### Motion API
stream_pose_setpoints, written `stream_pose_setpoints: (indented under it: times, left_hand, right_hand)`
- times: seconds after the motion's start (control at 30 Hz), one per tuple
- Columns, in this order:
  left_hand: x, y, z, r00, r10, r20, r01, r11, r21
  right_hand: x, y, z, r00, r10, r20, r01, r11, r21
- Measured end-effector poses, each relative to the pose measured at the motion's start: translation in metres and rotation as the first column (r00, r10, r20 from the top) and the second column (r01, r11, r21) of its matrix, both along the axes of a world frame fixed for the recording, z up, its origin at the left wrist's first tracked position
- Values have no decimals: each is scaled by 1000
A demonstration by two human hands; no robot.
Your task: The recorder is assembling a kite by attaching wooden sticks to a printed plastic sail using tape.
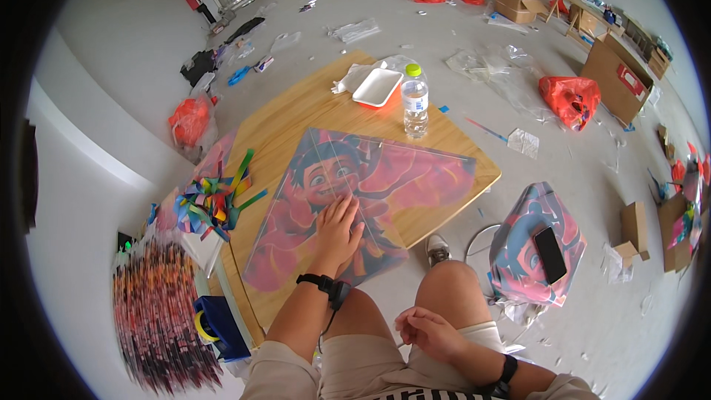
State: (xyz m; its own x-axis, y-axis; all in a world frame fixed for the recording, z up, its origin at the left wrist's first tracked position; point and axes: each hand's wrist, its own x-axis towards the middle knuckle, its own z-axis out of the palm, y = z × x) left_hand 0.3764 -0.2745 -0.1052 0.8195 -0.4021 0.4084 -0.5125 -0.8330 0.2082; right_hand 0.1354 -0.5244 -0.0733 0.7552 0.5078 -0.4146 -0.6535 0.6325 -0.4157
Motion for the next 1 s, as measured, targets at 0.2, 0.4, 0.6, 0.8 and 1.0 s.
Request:
stream_pose_setpoints:
  times: [0.2, 0.4, 0.6, 0.8, 1.0]
  left_hand:
    - [0, 0, 3, 1000, -2, -25, 1, 1000, -20]
    - [1, 1, -2, 1000, 2, -6, -2, 999, 44]
    - [3, 1, -6, 1000, 15, -11, -14, 998, 63]
    - [4, 1, -7, 999, 29, -33, -27, 997, 76]
    - [3, 0, -3, 1000, 13, -23, -11, 997, 71]
  right_hand:
    - [1, 0, 1, 1000, 9, -2, -9, 1000, -6]
    - [1, 0, 2, 1000, 19, 9, -19, 1000, 3]
    - [1, 0, -1, 1000, 27, 3, -27, 1000, 0]
    - [0, -1, -2, 1000, 28, -4, -28, 1000, -2]
    - [0, -1, -2, 1000, 29, -7, -29, 1000, 7]
